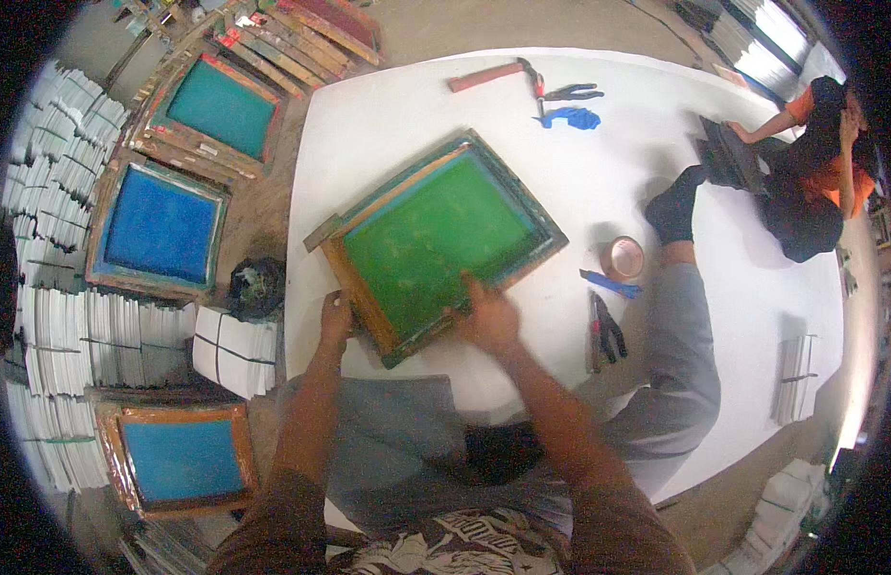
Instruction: The person sits on the floor and assembles a wooden frame around a green screen. They apply orange tape to the edges of the frame, press it down, and use a hammer to secure the corners. Another person is visible in the background handling black sheets.
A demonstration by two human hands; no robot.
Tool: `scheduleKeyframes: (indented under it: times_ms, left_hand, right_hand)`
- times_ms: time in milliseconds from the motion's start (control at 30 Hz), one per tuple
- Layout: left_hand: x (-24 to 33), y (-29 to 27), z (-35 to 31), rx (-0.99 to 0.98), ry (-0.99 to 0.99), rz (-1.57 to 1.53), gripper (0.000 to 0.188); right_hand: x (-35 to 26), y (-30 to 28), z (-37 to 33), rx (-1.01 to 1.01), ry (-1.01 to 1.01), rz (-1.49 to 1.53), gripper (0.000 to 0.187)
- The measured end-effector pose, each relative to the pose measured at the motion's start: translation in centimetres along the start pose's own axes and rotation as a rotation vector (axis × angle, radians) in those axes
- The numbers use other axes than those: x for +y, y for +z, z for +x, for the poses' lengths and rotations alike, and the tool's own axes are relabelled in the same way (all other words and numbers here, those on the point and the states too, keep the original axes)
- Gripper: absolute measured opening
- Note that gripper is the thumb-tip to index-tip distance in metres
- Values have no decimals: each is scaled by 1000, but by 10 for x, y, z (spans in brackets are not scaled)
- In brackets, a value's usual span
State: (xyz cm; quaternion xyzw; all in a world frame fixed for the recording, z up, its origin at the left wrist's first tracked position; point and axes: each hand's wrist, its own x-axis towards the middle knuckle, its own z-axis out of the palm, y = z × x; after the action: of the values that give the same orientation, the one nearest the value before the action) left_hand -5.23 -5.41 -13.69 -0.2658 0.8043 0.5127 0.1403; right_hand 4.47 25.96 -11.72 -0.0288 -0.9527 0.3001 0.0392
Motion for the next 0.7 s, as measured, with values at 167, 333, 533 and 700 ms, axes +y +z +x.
scheduleKeyframes:
  times_ms: [167, 333, 533, 700]
  left_hand:
    - [1, 2, -15, 23, 107, 238, 61]
    - [-13, 7, 26, 103, 443, 234, 56]
    - [9, 12, 18, -13, 302, 312, 53]
    - [36, 15, 30, 243, 675, 607, 58]
  right_hand:
    - [40, -74, 46, -304, -119, -174, 85]
    - [57, -40, 28, -56, -127, -203, 82]
    - [47, -32, 9, -2, 95, -58, 91]
    - [46, -25, -4, -41, 64, -36, 96]
